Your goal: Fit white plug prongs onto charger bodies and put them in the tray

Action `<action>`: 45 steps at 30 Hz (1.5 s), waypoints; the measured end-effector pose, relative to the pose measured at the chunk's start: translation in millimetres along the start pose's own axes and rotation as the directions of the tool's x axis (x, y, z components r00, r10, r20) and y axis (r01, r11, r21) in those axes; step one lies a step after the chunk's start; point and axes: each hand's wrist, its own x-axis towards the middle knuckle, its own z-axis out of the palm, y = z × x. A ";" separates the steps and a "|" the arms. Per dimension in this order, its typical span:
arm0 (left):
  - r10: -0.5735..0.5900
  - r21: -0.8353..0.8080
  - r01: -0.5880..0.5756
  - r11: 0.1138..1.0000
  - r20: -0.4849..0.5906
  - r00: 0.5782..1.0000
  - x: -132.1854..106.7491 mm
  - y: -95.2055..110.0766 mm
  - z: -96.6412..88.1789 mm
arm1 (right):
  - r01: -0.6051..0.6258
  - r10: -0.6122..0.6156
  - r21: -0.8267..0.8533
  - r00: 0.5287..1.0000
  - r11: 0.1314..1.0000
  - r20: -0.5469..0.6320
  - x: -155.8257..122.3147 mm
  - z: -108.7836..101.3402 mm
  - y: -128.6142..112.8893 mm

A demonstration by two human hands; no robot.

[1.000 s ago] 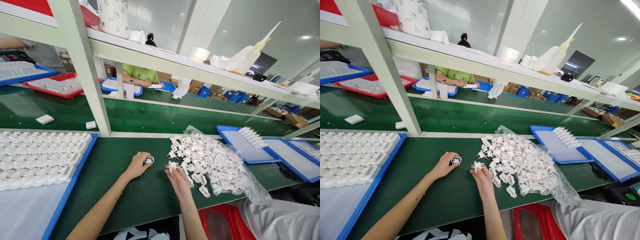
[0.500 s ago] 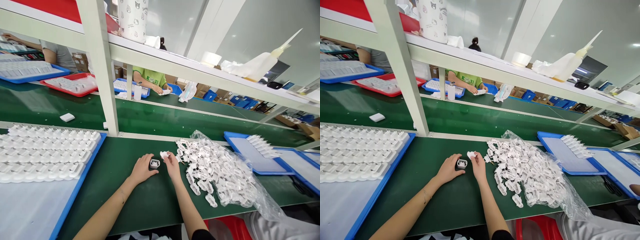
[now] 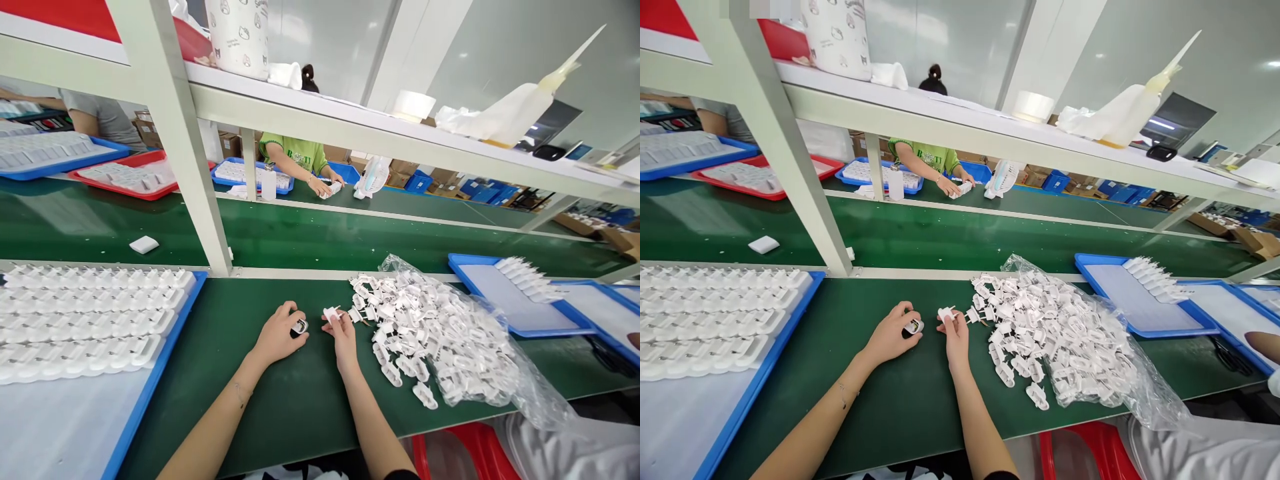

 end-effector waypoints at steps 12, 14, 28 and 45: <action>-0.001 -0.247 0.012 0.969 0.043 0.999 -5.4 -6.5 20.0 | 0.195 -0.144 -0.188 0.956 0.963 0.254 1.7 -5.3 -10.3; -0.028 -0.289 0.042 0.957 0.050 0.998 -4.4 -10.5 22.2 | 0.309 -0.199 -0.282 0.912 0.908 0.360 4.6 -4.7 -18.4; -0.041 -0.422 0.055 0.905 0.043 0.998 -4.9 -7.6 14.8 | 0.492 -0.196 -0.510 0.827 0.706 0.527 9.5 5.7 -15.7; -0.215 -0.626 0.166 0.762 -0.002 0.977 0.4 -4.7 16.2 | 0.427 -0.196 -0.401 0.842 0.810 0.502 9.0 5.1 1.6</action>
